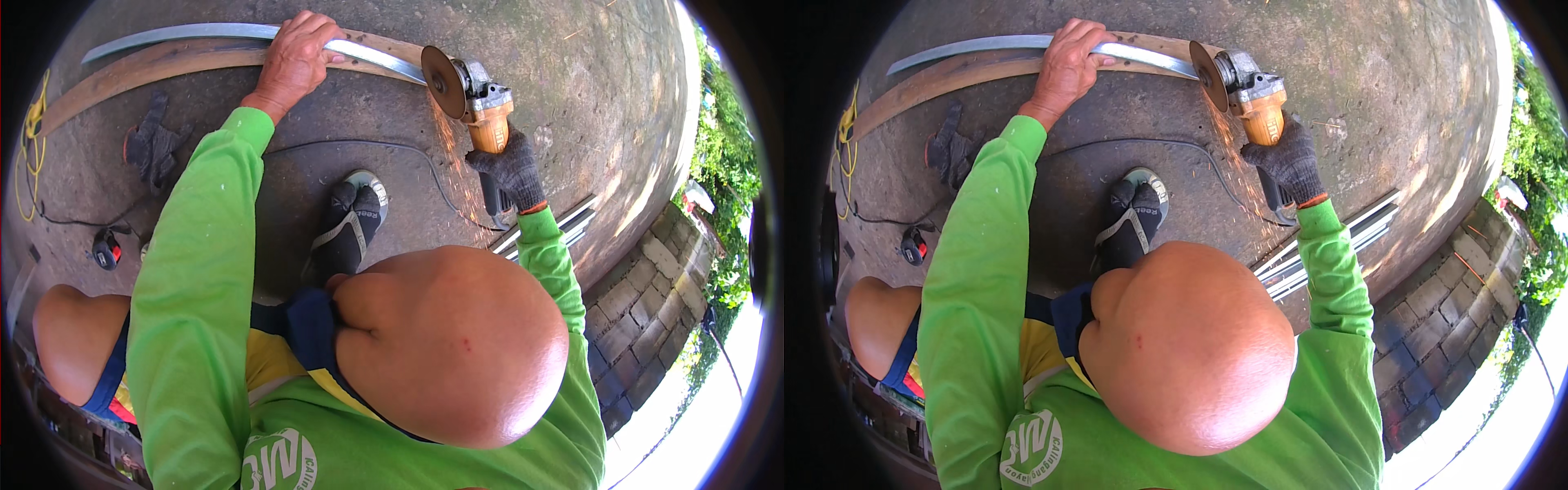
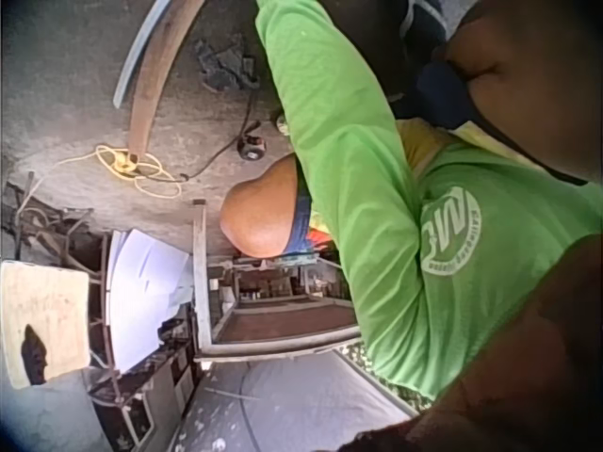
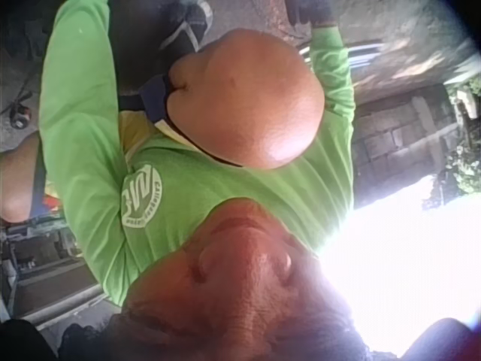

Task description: Using an angle grinder to cut a metal strip on a wooden board.

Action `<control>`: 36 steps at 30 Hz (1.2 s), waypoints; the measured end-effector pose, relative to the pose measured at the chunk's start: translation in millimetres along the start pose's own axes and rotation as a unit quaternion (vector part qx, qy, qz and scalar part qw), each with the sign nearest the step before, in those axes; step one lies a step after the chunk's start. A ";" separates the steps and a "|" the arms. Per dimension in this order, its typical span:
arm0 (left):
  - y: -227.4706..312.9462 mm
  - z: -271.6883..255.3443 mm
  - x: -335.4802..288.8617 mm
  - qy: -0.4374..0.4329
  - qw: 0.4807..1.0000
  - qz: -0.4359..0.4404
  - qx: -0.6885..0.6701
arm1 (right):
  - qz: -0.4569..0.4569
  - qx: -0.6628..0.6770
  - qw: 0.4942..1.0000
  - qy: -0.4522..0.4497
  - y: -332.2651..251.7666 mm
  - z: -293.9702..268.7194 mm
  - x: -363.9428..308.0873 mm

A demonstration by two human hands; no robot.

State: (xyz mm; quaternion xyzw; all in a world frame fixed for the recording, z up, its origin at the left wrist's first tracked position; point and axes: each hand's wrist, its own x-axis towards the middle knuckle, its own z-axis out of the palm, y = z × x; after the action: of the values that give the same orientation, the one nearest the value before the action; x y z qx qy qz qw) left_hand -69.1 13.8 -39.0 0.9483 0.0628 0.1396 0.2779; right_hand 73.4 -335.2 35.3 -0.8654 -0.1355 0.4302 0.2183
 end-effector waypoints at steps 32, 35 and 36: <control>10.8 -38.5 17.7 -0.162 0.983 -0.013 -0.091 | 0.023 0.566 0.819 0.090 -18.9 7.9 11.0; 18.4 -42.5 15.7 -0.205 0.977 -0.011 -0.064 | -0.020 0.671 0.735 0.091 -37.2 9.3 13.6; 26.4 -44.5 17.9 -0.186 0.981 -0.024 -0.045 | -0.034 0.710 0.696 0.101 -40.4 9.3 10.3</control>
State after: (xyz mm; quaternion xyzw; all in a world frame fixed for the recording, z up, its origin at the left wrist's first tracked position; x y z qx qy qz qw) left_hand -64.3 17.8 15.3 0.9425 0.0262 -0.0431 0.3303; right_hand 70.2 -293.4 43.3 -0.4864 0.2038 0.3007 0.7946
